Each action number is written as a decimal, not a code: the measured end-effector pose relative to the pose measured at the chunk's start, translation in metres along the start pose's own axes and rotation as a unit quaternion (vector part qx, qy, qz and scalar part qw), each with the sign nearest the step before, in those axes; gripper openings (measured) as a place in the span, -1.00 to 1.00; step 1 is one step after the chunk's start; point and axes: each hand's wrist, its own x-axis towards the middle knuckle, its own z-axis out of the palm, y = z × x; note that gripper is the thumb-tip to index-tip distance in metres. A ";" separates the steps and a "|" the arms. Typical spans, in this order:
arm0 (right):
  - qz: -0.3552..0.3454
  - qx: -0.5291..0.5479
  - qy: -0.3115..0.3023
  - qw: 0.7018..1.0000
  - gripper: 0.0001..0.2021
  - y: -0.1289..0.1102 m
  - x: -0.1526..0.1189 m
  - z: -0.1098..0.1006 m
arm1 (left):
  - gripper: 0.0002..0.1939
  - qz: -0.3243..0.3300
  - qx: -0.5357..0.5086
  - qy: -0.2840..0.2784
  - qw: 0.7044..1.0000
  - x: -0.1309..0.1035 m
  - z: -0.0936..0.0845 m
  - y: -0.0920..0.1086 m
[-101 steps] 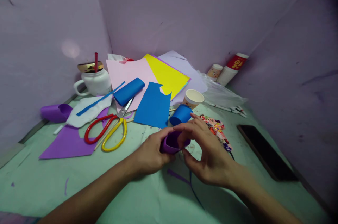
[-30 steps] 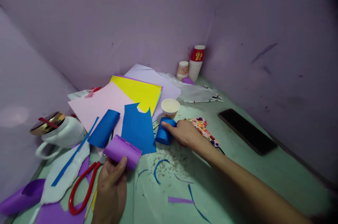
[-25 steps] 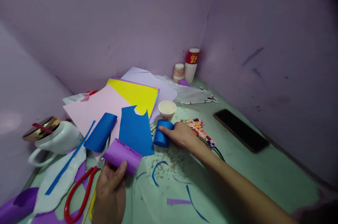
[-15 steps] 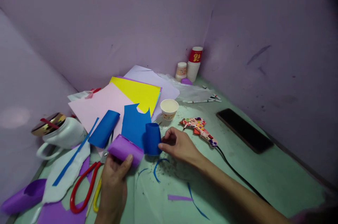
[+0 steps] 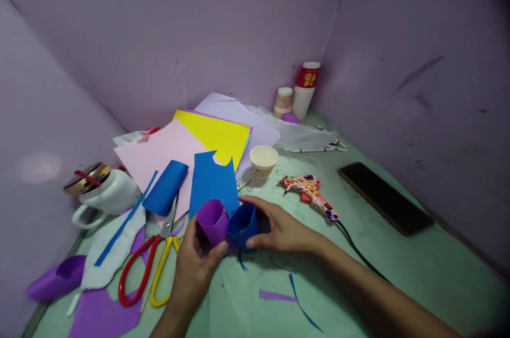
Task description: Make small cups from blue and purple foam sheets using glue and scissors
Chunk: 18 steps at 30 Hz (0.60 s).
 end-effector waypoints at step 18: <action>-0.032 0.016 0.063 0.997 -0.39 0.005 -0.019 0.017 | -0.33 0.004 0.195 -0.045 0.980 -0.004 -0.004 -0.012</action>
